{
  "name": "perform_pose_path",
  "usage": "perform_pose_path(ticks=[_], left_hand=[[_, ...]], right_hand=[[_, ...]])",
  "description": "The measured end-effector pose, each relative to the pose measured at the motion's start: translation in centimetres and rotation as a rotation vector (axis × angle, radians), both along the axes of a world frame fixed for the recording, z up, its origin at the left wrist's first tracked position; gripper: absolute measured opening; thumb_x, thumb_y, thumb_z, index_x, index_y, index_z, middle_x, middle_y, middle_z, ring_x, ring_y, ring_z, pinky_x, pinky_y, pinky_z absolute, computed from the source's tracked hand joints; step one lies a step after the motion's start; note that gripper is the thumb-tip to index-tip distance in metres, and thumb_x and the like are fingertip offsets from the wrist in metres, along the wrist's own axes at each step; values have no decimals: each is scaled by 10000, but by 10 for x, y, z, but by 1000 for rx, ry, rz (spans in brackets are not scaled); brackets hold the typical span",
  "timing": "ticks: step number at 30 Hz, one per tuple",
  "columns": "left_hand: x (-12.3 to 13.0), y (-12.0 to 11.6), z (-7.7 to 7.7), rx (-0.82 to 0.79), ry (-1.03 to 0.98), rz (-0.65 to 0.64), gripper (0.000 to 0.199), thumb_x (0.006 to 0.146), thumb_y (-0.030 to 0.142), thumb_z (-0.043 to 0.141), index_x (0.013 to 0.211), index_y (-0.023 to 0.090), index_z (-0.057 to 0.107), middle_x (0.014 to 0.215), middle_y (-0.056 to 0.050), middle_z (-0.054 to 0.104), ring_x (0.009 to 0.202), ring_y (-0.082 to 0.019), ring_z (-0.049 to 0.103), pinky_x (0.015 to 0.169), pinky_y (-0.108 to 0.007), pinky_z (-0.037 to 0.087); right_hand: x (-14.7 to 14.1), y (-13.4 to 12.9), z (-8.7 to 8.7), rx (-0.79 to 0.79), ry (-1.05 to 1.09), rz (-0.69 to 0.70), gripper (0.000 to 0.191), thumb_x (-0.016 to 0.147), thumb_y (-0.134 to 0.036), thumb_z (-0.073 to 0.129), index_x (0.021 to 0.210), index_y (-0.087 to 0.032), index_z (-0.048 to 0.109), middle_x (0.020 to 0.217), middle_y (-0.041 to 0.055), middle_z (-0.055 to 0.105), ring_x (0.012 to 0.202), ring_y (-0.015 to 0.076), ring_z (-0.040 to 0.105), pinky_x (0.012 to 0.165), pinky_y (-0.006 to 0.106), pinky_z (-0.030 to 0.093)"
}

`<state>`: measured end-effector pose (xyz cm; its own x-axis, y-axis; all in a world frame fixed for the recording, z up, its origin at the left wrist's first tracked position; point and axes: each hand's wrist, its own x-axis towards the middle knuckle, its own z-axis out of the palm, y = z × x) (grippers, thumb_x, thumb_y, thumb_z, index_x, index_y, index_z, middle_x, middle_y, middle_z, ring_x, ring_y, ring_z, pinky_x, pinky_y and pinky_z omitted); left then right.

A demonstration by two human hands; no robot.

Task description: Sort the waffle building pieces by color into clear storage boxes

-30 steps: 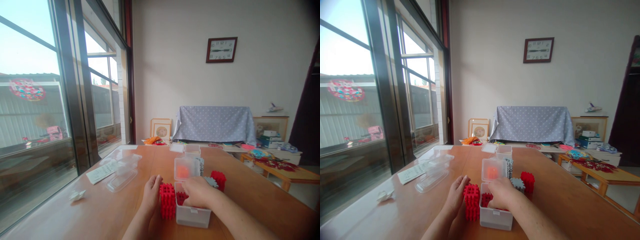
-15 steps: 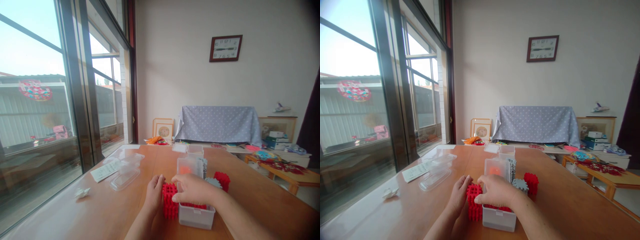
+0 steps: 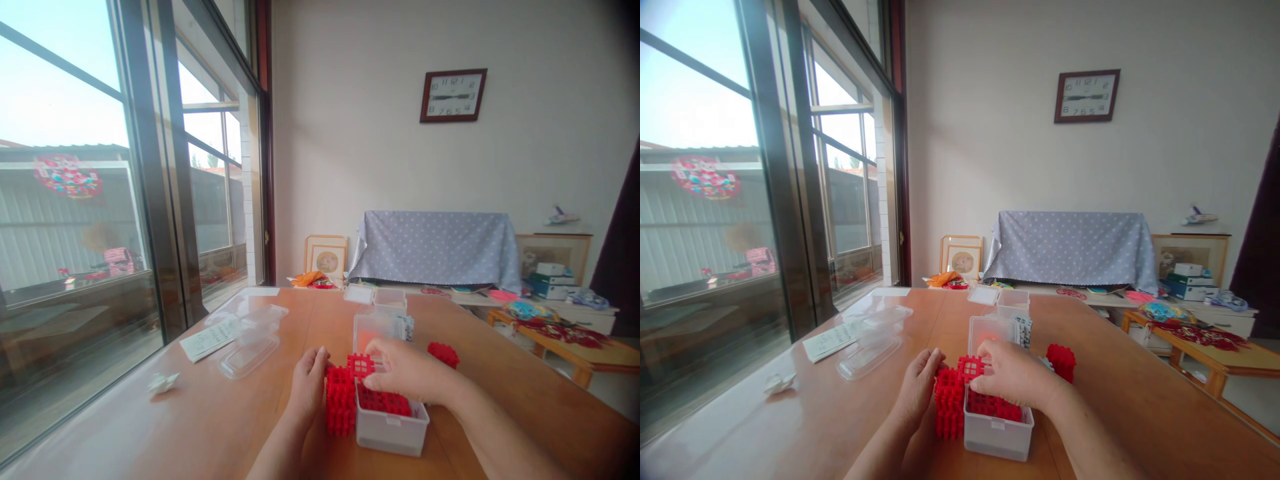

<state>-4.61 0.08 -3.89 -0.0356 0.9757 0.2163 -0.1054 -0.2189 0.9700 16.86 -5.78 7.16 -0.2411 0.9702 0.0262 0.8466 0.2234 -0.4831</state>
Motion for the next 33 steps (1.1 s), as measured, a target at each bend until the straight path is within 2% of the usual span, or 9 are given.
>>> perform_pose_path(ticks=[4, 7, 11, 21, 24, 29, 33], left_hand=[[0, 0, -1, -14, 19, -4, 510, 820, 681, 600, 796, 173, 628, 683, -19, 643, 608, -161, 570, 607, -261, 421], [1, -2, 0, 0, 28, -8, 500, 843, 675, 582, 800, 177, 617, 693, -17, 646, 629, -167, 580, 624, -264, 429], [0, -3, 1, 27, 51, 9, 479, 854, 652, 586, 791, 178, 613, 685, -9, 629, 644, -162, 563, 633, -259, 425], [-1, -7, 8, 10, 54, 29, 486, 821, 655, 624, 772, 172, 631, 684, -10, 627, 646, -158, 551, 640, -256, 423], [0, -8, 9, 3, 42, 29, 487, 816, 656, 631, 767, 171, 628, 677, -8, 624, 638, -157, 554, 632, -255, 421], [1, -8, 8, -12, 16, 8, 482, 829, 650, 622, 778, 170, 623, 666, -3, 617, 609, -148, 545, 612, -253, 414], [1, -7, 8, -16, 11, 6, 470, 826, 639, 632, 763, 174, 613, 658, 4, 609, 615, -146, 539, 608, -246, 408]], right_hand=[[18, -1, -6, 5, -189, -32, 401, 698, -439, 769, 1046, -259, 682, 794, -14, 686, 703, 174, 592, 576, 251, 284], [16, 0, -12, 30, -308, -67, 378, 658, -452, 766, 982, -269, 699, 802, 2, 700, 707, 199, 611, 562, 265, 268], [5, 2, -19, 49, -339, -72, 341, 599, -448, 782, 882, -274, 707, 822, 19, 724, 713, 224, 636, 548, 273, 258], [-4, 5, -32, 100, -375, -46, 151, 580, -352, 755, 667, -256, 676, 645, 9, 678, 603, 211, 620, 521, 274, 241], [-3, 6, -36, 122, -366, -29, 126, 599, -329, 740, 688, -262, 681, 668, 6, 695, 626, 213, 629, 529, 278, 246], [0, 6, -39, 148, -327, -15, 258, 613, -341, 754, 862, -291, 708, 828, 1, 750, 745, 222, 669, 565, 267, 284], [1, 5, -38, 148, -322, -35, 317, 591, -364, 778, 895, -302, 716, 818, -5, 748, 747, 231, 671, 560, 263, 282]])
